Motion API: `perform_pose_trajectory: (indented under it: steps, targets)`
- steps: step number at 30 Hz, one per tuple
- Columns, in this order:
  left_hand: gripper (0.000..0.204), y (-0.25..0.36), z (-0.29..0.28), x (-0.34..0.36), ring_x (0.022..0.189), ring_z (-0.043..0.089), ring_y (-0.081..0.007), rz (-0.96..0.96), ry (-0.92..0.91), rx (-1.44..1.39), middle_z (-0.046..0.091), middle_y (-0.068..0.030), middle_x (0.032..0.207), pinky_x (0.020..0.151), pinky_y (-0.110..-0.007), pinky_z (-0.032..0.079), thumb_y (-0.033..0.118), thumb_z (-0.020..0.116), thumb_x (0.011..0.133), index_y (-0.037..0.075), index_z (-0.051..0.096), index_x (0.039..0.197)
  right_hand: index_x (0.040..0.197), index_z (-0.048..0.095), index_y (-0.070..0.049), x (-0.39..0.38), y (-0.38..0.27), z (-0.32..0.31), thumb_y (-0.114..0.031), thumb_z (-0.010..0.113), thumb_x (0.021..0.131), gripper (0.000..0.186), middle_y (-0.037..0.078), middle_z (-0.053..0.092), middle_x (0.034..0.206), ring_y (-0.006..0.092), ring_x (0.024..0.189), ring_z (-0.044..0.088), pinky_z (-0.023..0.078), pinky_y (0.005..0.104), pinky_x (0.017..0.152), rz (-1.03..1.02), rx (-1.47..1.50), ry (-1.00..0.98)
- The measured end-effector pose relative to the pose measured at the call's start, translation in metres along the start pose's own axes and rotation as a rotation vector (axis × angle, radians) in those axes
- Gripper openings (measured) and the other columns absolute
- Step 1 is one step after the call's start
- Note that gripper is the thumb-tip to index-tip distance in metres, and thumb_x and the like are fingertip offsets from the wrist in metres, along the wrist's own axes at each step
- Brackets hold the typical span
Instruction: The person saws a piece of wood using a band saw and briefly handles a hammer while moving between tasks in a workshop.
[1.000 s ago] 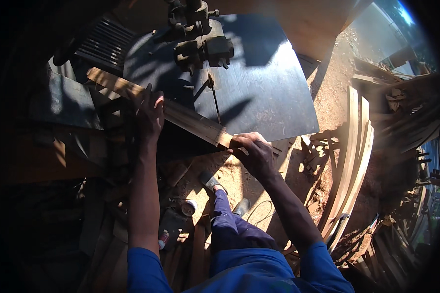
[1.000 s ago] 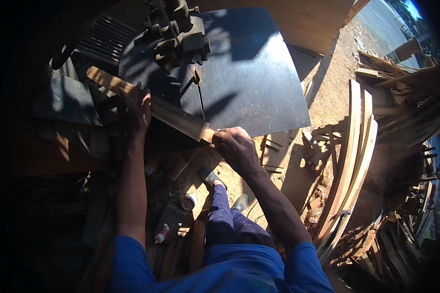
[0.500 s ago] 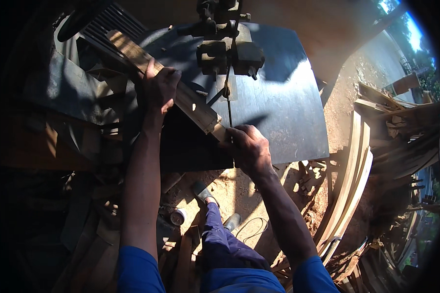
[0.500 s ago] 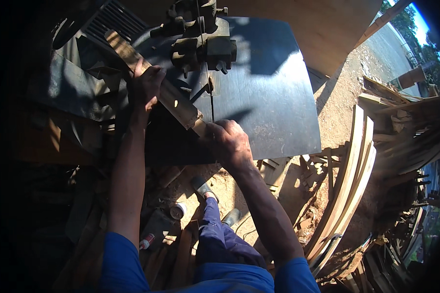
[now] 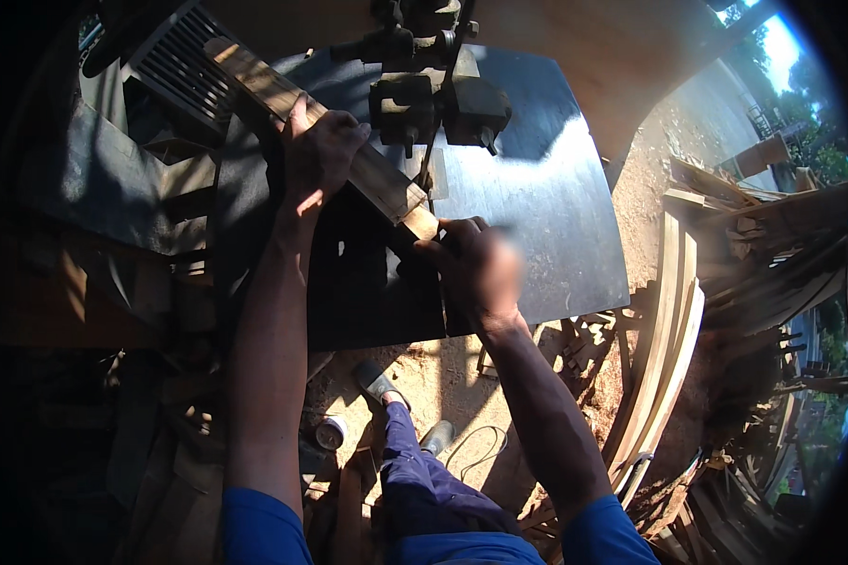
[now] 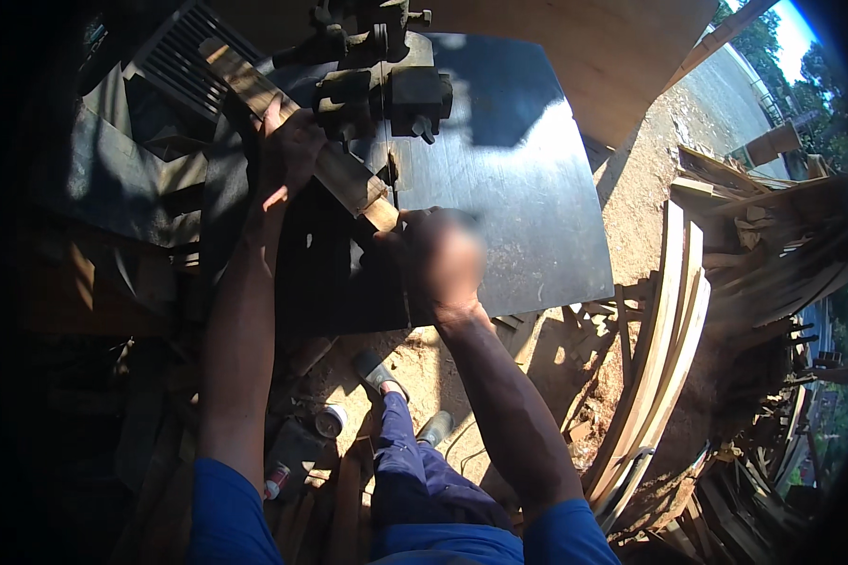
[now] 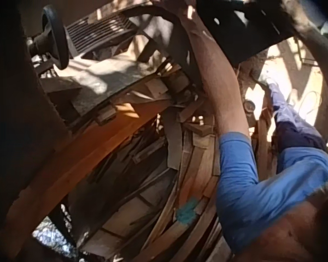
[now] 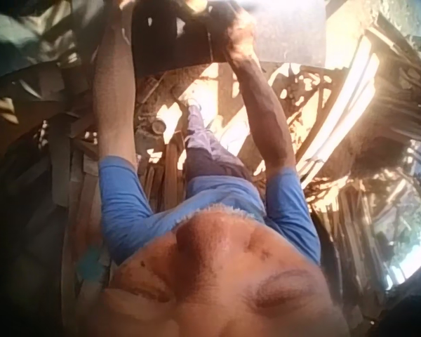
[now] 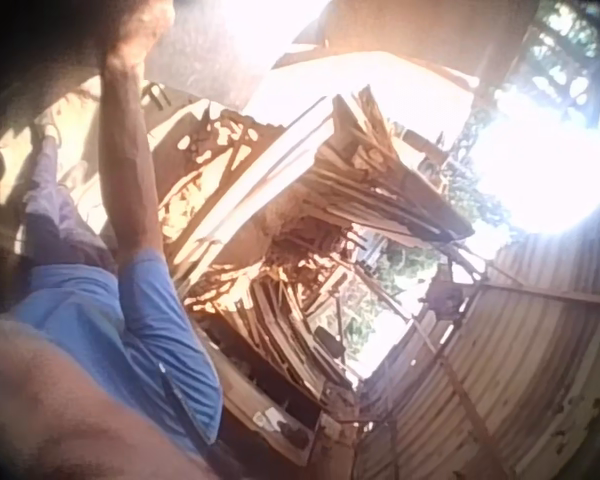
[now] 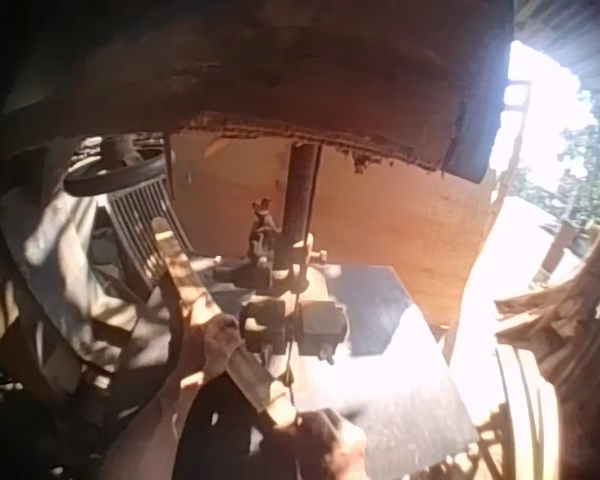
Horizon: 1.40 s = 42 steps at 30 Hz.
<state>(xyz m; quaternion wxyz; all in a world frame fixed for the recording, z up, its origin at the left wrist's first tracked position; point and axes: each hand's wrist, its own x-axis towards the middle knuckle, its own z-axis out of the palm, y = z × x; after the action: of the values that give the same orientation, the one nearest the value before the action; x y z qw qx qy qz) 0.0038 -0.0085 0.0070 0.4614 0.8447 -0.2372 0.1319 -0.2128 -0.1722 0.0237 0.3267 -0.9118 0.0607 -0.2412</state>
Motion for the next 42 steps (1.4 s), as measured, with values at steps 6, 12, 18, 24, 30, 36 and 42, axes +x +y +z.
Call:
perform_pose_trajectory:
  steps: [6, 12, 18, 24, 30, 36, 42]
  targets:
    - [0.025, -0.001, 0.016, 0.013, 0.120, 0.057, -0.0399, 0.147, 0.137, 0.148, 0.062, -0.0227, 0.123, 0.116, -0.048, 0.035, 0.008, 0.067, 0.079, 0.004, 0.071, 0.103, 0.101, 0.068, -0.004, 0.004, 0.008, 0.002, -0.035, 0.077, 0.086, 0.036, 0.015, 0.069, 0.093, 0.0360, 0.080, 0.070, 0.056, 0.0443, 0.067, -0.020, -0.036, 0.027]
    - [0.024, -0.035, 0.019, 0.029, 0.148, 0.029, -0.0384, 0.142, -0.002, 0.269, 0.054, -0.0187, 0.141, 0.116, -0.041, 0.036, 0.032, 0.069, 0.086, 0.015, 0.071, 0.103, 0.102, 0.067, -0.004, 0.006, 0.006, 0.010, -0.033, 0.076, 0.087, 0.034, 0.017, 0.069, 0.093, 0.0383, 0.079, 0.070, 0.056, 0.0450, 0.066, -0.018, -0.006, 0.054]
    - [0.023, -0.030, 0.022, 0.032, 0.148, 0.030, -0.0383, 0.122, -0.028, 0.150, 0.054, -0.0208, 0.140, 0.112, -0.041, 0.041, 0.030, 0.070, 0.085, 0.015, 0.071, 0.103, 0.104, 0.069, -0.004, 0.009, 0.010, 0.013, -0.026, 0.082, 0.083, 0.033, 0.016, 0.070, 0.091, 0.0311, 0.076, 0.072, 0.057, 0.0377, 0.064, -0.025, 0.011, 0.095]
    - [0.021, -0.028, 0.024, 0.036, 0.145, 0.034, -0.0379, 0.174, 0.012, 0.237, 0.062, -0.0158, 0.130, 0.116, -0.041, 0.035, 0.028, 0.070, 0.085, 0.015, 0.073, 0.101, 0.105, 0.068, -0.004, 0.010, 0.010, 0.014, -0.023, 0.082, 0.084, 0.032, 0.016, 0.069, 0.091, 0.0321, 0.077, 0.073, 0.057, 0.0378, 0.063, -0.030, -0.051, 0.098]
    - [0.019, -0.033, 0.022, 0.036, 0.145, 0.033, -0.0382, 0.246, 0.190, 0.133, 0.071, -0.0086, 0.113, 0.119, -0.044, 0.029, 0.029, 0.069, 0.087, 0.016, 0.074, 0.100, 0.106, 0.067, -0.004, 0.011, 0.008, 0.017, -0.023, 0.080, 0.085, 0.031, 0.016, 0.070, 0.091, 0.0328, 0.078, 0.073, 0.057, 0.0383, 0.063, -0.043, -0.031, 0.105]
    - [0.018, -0.009, 0.022, 0.029, 0.145, 0.032, -0.0391, 0.189, 0.097, 0.195, 0.073, -0.0040, 0.111, 0.121, -0.045, 0.026, 0.029, 0.068, 0.088, 0.017, 0.074, 0.100, 0.106, 0.067, -0.005, 0.011, 0.013, 0.016, -0.021, 0.081, 0.085, 0.030, 0.016, 0.070, 0.092, 0.0332, 0.077, 0.073, 0.057, 0.0385, 0.062, -0.035, -0.058, 0.114]
    - [0.019, -0.015, 0.017, 0.031, 0.142, 0.036, -0.0379, 0.194, 0.108, 0.091, 0.074, -0.0039, 0.101, 0.124, -0.046, 0.019, 0.029, 0.070, 0.086, 0.017, 0.073, 0.101, 0.106, 0.065, -0.005, 0.010, 0.007, 0.017, -0.020, 0.080, 0.086, 0.029, 0.017, 0.069, 0.092, 0.0355, 0.077, 0.072, 0.057, 0.0403, 0.062, -0.050, -0.044, 0.119]
